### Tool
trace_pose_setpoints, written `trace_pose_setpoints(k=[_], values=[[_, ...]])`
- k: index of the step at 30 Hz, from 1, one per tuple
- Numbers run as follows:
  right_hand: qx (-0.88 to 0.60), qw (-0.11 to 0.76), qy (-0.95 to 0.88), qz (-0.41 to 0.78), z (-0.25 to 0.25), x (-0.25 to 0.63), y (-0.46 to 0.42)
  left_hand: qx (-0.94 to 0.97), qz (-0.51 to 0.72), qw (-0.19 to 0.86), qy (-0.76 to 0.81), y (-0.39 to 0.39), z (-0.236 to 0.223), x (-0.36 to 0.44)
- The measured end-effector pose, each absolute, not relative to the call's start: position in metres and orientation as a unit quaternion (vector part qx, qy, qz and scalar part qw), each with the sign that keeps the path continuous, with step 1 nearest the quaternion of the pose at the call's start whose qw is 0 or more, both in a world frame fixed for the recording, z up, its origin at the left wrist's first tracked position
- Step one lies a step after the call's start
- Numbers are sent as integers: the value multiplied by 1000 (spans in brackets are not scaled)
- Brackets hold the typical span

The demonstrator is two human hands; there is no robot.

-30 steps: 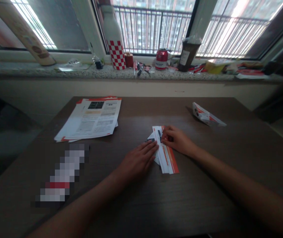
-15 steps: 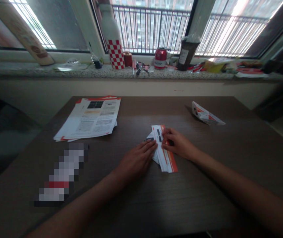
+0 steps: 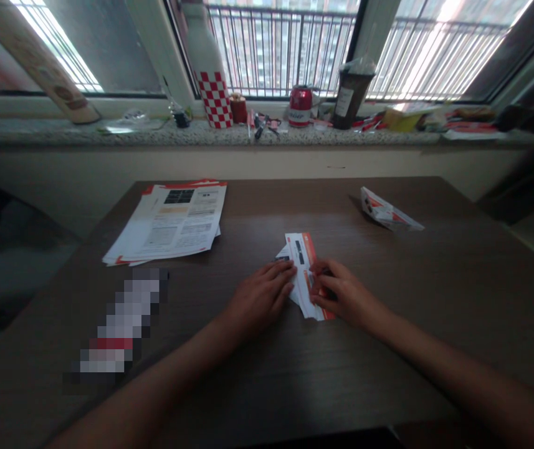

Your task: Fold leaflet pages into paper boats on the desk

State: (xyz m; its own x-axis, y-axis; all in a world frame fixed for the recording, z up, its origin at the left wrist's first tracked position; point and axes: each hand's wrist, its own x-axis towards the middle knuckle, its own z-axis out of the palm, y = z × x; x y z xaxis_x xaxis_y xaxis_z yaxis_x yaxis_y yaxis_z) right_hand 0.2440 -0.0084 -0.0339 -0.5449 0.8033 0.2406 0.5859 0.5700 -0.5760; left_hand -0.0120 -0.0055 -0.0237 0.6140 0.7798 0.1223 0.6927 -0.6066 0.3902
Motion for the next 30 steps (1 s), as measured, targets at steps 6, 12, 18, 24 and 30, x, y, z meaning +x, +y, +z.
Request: trace_pose_setpoints(k=[6, 12, 18, 24, 30], values=[[-400, 273, -853, 196, -39, 243, -34, 873, 147, 137, 444, -9, -19, 2], [-389, 281, -860, 177, -38, 242, -40, 870, 145, 130, 453, -16, -23, 7], [-379, 252, -868, 200, -34, 247, -44, 871, 154, 126, 450, -19, -28, 4], [-394, 199, -870, 220, -27, 255, -34, 865, 152, 121, 462, -10, -28, 8], [-374, 234, -860, 257, -23, 256, -3, 862, 144, 132, 468, -4, -29, 6]])
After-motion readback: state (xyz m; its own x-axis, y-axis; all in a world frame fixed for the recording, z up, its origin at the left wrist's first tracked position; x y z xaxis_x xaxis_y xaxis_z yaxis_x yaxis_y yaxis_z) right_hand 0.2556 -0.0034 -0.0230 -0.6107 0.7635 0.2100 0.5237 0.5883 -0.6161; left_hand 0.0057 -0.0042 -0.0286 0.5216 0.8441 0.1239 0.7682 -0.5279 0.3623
